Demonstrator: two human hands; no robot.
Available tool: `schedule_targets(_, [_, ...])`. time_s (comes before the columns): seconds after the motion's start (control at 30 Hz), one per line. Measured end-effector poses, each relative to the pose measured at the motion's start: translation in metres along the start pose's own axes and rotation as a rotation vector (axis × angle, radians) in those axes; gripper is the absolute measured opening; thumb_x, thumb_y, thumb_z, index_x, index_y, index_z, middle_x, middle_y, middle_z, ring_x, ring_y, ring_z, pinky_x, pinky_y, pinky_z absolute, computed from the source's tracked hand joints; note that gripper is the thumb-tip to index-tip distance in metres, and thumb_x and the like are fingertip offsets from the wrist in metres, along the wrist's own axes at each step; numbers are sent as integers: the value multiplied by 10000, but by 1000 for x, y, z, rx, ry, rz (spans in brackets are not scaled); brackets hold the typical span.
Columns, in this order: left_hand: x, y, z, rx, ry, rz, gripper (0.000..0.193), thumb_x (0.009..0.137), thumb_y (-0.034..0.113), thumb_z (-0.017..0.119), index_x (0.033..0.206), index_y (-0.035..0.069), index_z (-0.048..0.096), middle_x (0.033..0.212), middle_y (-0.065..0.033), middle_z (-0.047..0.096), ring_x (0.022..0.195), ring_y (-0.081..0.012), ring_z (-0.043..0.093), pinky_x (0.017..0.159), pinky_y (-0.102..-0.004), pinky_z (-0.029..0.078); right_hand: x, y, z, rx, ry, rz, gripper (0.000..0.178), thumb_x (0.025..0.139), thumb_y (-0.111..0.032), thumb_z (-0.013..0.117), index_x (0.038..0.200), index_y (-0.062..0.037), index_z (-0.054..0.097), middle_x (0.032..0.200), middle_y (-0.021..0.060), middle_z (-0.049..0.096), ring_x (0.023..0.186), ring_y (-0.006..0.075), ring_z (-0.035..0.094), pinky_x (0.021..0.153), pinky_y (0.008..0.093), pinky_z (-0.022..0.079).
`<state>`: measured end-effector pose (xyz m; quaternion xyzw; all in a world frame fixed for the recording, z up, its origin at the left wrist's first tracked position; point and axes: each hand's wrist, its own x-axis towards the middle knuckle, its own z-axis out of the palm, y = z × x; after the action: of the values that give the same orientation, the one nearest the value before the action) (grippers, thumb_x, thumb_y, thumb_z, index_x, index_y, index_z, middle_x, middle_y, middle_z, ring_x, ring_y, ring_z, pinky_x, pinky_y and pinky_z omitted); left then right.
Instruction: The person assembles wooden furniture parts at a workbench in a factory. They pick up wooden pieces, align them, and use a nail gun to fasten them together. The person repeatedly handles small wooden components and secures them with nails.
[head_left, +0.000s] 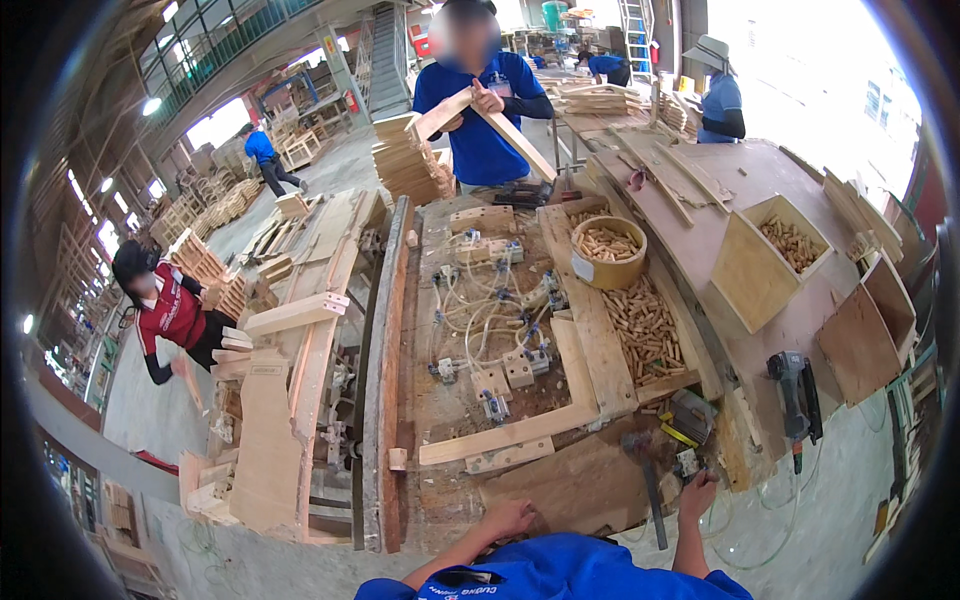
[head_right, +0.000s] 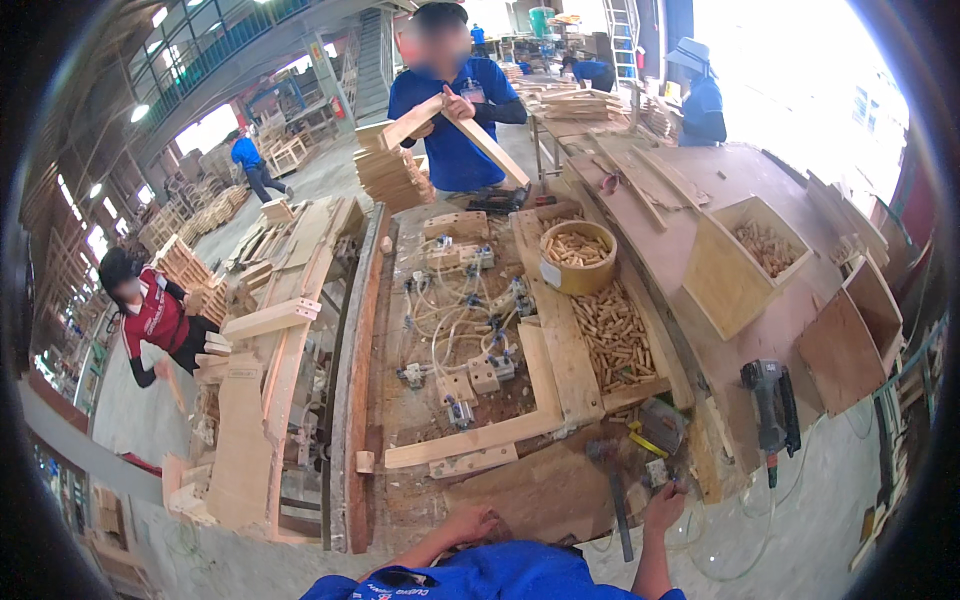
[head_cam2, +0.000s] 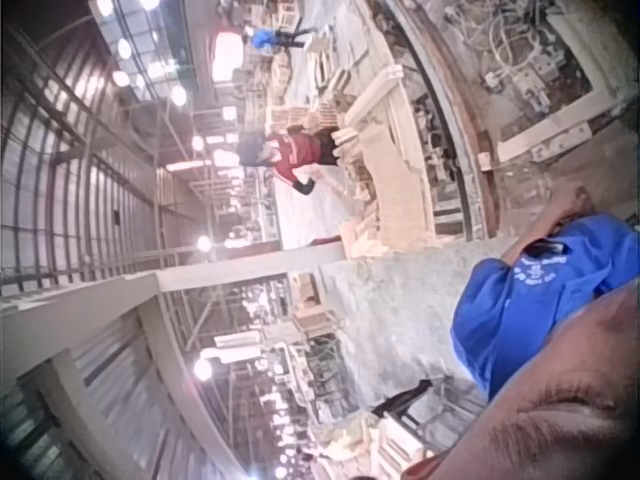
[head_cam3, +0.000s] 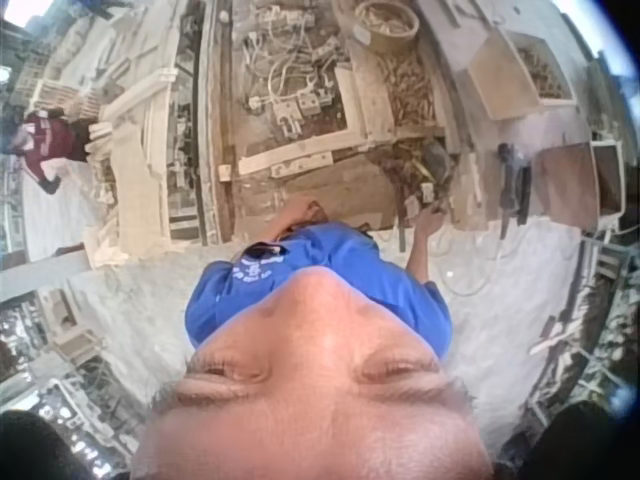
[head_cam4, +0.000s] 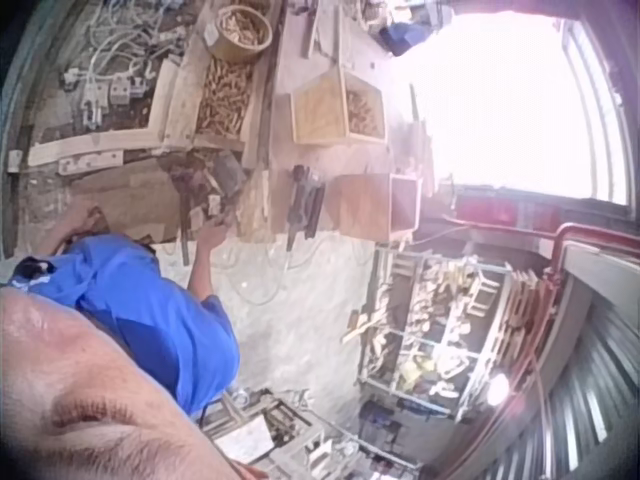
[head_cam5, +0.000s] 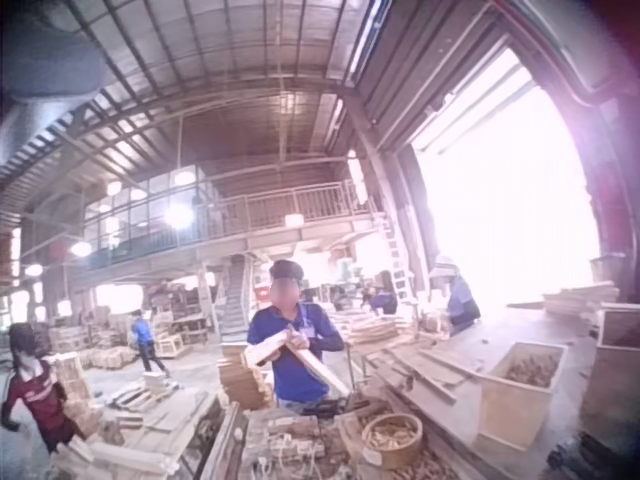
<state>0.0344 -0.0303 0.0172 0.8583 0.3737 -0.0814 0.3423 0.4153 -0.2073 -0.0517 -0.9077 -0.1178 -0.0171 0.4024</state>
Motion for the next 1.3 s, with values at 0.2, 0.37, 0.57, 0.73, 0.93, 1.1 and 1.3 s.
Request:
schedule_targets(0.2, [-2, 0, 0, -84, 34, -2, 409, 962, 428, 685, 1183, 86, 729, 1037, -242, 763, 973, -479, 721, 869, -571, 576, -4, -3, 1, -36, 32, -16, 283, 1074, -208, 608, 1069, 69, 664, 1030, 278, 701, 1009, 467, 673, 877, 531, 502])
schedule_targets(0.37, [1, -3, 1, -52, 25, -11, 379, 956, 412, 681, 1172, 106, 739, 1066, -218, 773, 1007, -444, 737, 883, -553, 581, -5, -14, -5, -26, -3, 27, 347, 1088, -259, 583, 1042, 74, 671, 1010, 301, 711, 986, 500, 674, 863, 545, 502])
schedule_targets(0.57, [1, 0, -4, -66, -15, -61, 376, 958, 415, 672, 1179, 118, 738, 1078, -221, 773, 1014, -445, 736, 888, -557, 580, -4, -12, -6, -49, -2, 34, 333, 1087, -249, 584, 1074, 71, 676, 1050, 304, 709, 1015, 492, 672, 877, 546, 502])
schedule_targets(0.73, [-1, -3, -2, -56, 24, -28, 350, 969, 407, 673, 1192, 151, 758, 1059, -183, 786, 987, -431, 742, 866, -544, 592, -8, -16, -2, -19, -13, 22, 320, 1086, -237, 592, 1102, 72, 674, 1065, 304, 707, 1047, 482, 673, 900, 540, 504])
schedule_targets(0.93, [4, -2, 1, -72, 38, -23, 332, 979, 408, 669, 1181, 163, 765, 1080, -162, 794, 1009, -411, 750, 891, -525, 596, -2, -7, -5, -56, 41, 19, 301, 1082, -225, 603, 1073, 72, 650, 1050, 291, 703, 1003, 483, 672, 868, 533, 509])
schedule_targets(1.1, [0, -4, 1, -94, 54, -26, 326, 979, 400, 679, 1187, 164, 764, 1102, -167, 792, 1013, -408, 753, 901, -519, 593, -7, -21, -6, -106, -62, 95, 361, 1093, -263, 586, 1147, 79, 687, 1149, 305, 712, 1110, 485, 670, 943, 546, 512])
schedule_targets(1.3, [1, 0, -2, -90, 26, -72, 334, 971, 401, 687, 1200, 169, 757, 1098, -174, 789, 1034, -404, 748, 902, -517, 591, -2, -6, -3, -64, -12, 52, 351, 1090, -260, 594, 1142, 79, 669, 1116, 300, 709, 1082, 483, 670, 924, 543, 508])
